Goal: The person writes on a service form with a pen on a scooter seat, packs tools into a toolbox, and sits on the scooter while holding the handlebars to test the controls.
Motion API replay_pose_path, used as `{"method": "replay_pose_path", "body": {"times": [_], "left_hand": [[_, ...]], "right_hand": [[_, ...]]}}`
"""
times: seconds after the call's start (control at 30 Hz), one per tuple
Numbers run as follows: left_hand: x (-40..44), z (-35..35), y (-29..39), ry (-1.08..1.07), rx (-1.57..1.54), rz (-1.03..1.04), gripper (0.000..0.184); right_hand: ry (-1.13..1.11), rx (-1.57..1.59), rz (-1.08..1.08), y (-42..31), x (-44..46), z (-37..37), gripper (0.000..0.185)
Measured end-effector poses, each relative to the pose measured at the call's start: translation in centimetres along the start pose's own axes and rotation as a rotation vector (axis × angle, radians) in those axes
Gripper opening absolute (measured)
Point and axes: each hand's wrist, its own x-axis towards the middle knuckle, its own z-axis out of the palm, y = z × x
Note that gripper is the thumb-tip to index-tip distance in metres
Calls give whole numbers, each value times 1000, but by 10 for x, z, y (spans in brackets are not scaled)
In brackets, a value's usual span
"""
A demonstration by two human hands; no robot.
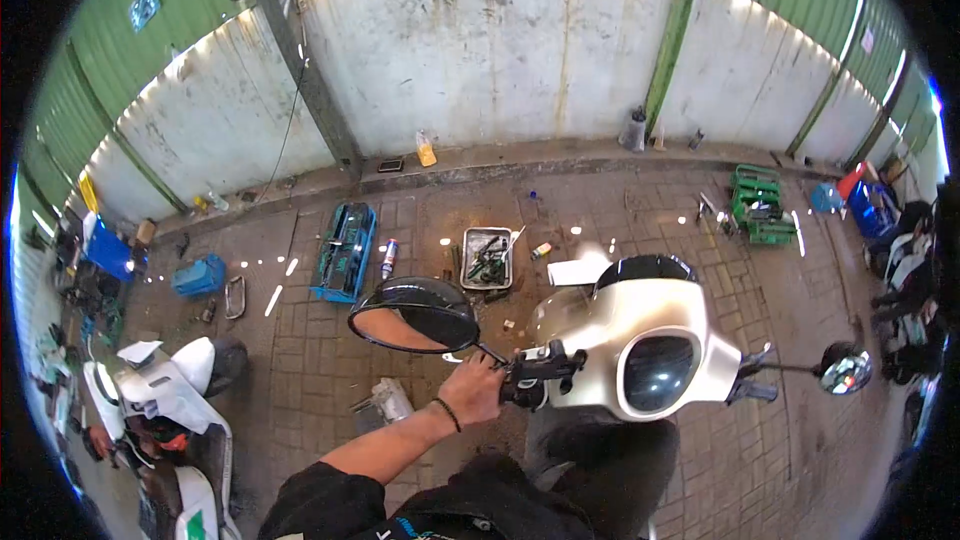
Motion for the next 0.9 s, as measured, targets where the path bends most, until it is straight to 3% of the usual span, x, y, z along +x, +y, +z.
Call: {"method": "replay_pose_path", "body": {"times": [0.07, 0.1, 0.17, 0.2, 0.27, 0.3, 0.37, 0.4, 0.47, 0.53, 0.6, 0.67, 0.7, 0.73, 0.77, 0.8, 0.83, 0.87, 0.9], "left_hand": [[-6, 6, -15, -12, -5, -8, 81], [-10, 8, -24, -43, 11, -16, 87], [-21, 17, -40, -6, -9, -34, 88], [-30, 25, -51, 5, -33, -35, 88], [-46, 39, -72, -3, 26, -41, 81], [-55, 18, -67, 37, -62, -34, 76], [-77, 47, -52, 58, -154, -90, 66], [-87, 60, -45, 70, -201, -117, 61], [-86, 55, -27, 60, -357, -322, 58], [-92, 52, 0, 0, -232, -505, 56], [-104, 88, 11, 258, -85, -294, 66], [-89, 65, 45, -11, 18, -600, 72], [-86, 68, 52, 24, -8, -586, 72], [-85, 74, 59, 68, -34, -586, 72], [-86, 68, 79, 205, -36, -576, 64], [-84, 65, 100, 343, -30, -578, 57], [-77, 84, 101, 342, -168, -626, 54], [-74, 88, 109, 308, -147, -584, 50], [-75, 76, 128, 232, -307, -682, 44]], "right_hand": [[254, -59, -178, -20, 82, 19, 59], [216, 301, -110, -34, 130, 63, 65], [89, 143, -373, -98, 214, 48, 74], [104, 166, -397, -115, 240, 57, 74], [-166, 218, -827, -139, 287, 80, 78], [-159, 225, -853, -151, 294, 87, 78], [-37, 509, -877, -164, 310, 95, 78], [-68, 503, -905, -166, 315, 77, 78], [-264, 400, -805, -205, 341, 33, 73], [-219, 406, -898, -217, 359, 29, 71], [-179, 385, -1004, -221, 372, 30, 69], [-173, 398, -975, -213, 379, 42, 65], [-96, 430, -951, -203, 378, 54, 59], [-174, 470, -963, -191, 381, 57, 66], [-254, 504, -988, -181, 387, 58, 73], [-152, 491, -1030, -168, 394, 73, 70], [-52, 487, -1080, -158, 405, 93, 67], [-38, 503, -1228, -148, 432, 116, 65], [-61, 538, -1277, -145, 438, 125, 64]]}}
